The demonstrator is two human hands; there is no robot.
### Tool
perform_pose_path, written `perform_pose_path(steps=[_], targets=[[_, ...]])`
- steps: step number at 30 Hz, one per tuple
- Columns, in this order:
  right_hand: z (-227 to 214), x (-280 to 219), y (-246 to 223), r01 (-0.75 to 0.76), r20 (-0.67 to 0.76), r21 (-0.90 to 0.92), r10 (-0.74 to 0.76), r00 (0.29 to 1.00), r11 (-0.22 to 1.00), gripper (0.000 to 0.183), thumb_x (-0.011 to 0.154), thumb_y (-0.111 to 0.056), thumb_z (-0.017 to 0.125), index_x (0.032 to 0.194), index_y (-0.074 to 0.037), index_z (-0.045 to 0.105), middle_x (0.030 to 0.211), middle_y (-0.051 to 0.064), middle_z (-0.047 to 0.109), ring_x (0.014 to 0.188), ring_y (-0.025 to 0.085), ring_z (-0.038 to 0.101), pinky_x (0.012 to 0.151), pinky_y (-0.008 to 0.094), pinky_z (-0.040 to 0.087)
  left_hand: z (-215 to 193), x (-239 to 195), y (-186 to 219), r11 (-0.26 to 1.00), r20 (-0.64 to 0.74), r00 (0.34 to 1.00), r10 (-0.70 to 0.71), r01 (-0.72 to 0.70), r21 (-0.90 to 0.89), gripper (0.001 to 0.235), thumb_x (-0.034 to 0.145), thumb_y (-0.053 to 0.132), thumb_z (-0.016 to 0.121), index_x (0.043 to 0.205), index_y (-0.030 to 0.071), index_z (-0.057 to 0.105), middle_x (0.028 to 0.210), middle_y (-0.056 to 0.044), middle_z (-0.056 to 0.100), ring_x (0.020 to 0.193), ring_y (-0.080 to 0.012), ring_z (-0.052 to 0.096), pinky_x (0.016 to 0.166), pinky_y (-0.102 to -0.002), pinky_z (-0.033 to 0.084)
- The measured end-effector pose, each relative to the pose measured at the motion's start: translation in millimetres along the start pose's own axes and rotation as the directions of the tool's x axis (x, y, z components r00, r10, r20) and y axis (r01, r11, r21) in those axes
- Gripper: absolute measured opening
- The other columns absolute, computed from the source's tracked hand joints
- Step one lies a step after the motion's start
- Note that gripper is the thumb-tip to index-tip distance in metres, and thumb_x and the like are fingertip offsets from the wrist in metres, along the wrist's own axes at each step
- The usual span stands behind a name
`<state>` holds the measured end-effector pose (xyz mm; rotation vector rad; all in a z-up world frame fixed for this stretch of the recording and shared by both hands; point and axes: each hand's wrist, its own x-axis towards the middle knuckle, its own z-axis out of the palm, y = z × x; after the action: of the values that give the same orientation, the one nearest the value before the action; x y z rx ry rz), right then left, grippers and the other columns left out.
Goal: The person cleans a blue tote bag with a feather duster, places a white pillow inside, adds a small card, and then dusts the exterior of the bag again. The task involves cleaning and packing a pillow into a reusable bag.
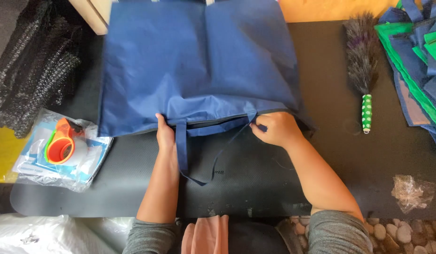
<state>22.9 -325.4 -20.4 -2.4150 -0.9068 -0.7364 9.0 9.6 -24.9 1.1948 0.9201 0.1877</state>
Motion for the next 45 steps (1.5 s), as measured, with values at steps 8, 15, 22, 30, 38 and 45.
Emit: perform_pose_path(steps=[8,15,22,30,38,45], targets=[[-73.0,-17.0,68.9,-0.616,0.646,0.712,0.029,0.763,0.337,0.042,0.086,-0.021,0.077,0.121,0.001,0.073,0.111,0.021,0.081,0.106,0.024,0.074,0.095,0.041,0.056,-32.9,-11.5,-42.0,0.866,0.558,0.813,-0.166,0.391,-0.313,0.055,0.089,0.046,0.071,0.126,0.007,0.059,0.136,-0.019,0.063,0.125,-0.0396,0.064,0.101,-0.064,0.051],[-89.7,-119.1,217.3,-0.795,-0.602,-0.199,0.568,0.561,0.574,0.047,0.085,-0.023,0.092,0.127,-0.013,0.075,0.122,0.021,0.065,0.108,0.047,0.059,0.081,0.062,0.048,-59.0,-51.0,-68.5,0.973,0.611,0.766,-0.201,0.228,0.034,0.047,0.091,0.017,0.069,0.132,-0.005,0.066,0.093,-0.013,0.066,0.087,-0.0130,0.064,0.083,-0.033,0.062],[-84.6,-147.0,254.2,-0.987,-0.094,-0.147,0.995,-0.045,-0.059,0.055,0.088,-0.043,0.085,0.135,-0.020,0.066,0.140,0.019,0.046,0.114,0.047,0.061,0.090,0.065,0.050,-90.5,-36.7,-82.0,0.994,0.711,0.703,-0.016,-0.066,0.088,0.018,0.101,0.000,0.049,0.112,0.009,0.039,0.101,-0.013,0.061,0.055,-0.0105,0.033,0.047,-0.023,0.024],[-44.3,-121.7,255.6,-0.779,0.050,0.503,0.887,0.459,0.375,0.025,0.121,-0.027,0.047,0.131,-0.005,0.051,0.092,0.010,0.052,0.066,0.017,0.058,0.049,0.031,0.048,-137.1,-91.8,-5.6,0.109,0.477,0.872,0.105,-0.487,0.866,0.055,0.085,0.063,0.066,0.115,0.017,0.072,0.110,-0.001,0.079,0.108,-0.0230,0.072,0.087,-0.042,0.054],[-8.1,19.0,75.1,-0.527,0.369,0.783,0.435,0.821,0.330,0.039,0.103,-0.010,0.054,0.141,-0.003,0.055,0.091,0.008,0.056,0.063,0.009,0.046,0.052,0.019,0.033,-91.4,-43.9,-14.7,-0.295,0.772,0.031,0.635,-0.914,0.279,0.044,0.090,0.033,0.078,0.127,0.012,0.068,0.126,-0.015,0.066,0.117,-0.0367,0.062,0.101,-0.049,0.047],[62.1,115.9,38.5,-0.679,0.696,0.474,0.233,0.679,0.560,0.022,0.091,-0.010,0.075,0.112,-0.004,0.078,0.098,0.017,0.070,0.057,0.013,0.055,0.049,0.026,0.052,-63.2,-22.3,-55.9,-0.277,0.957,0.224,0.184,-0.922,0.269,0.077,0.094,0.067,0.054,0.159,0.029,0.040,0.166,-0.013,0.036,0.154,-0.0380,0.029,0.122,-0.066,0.016]])
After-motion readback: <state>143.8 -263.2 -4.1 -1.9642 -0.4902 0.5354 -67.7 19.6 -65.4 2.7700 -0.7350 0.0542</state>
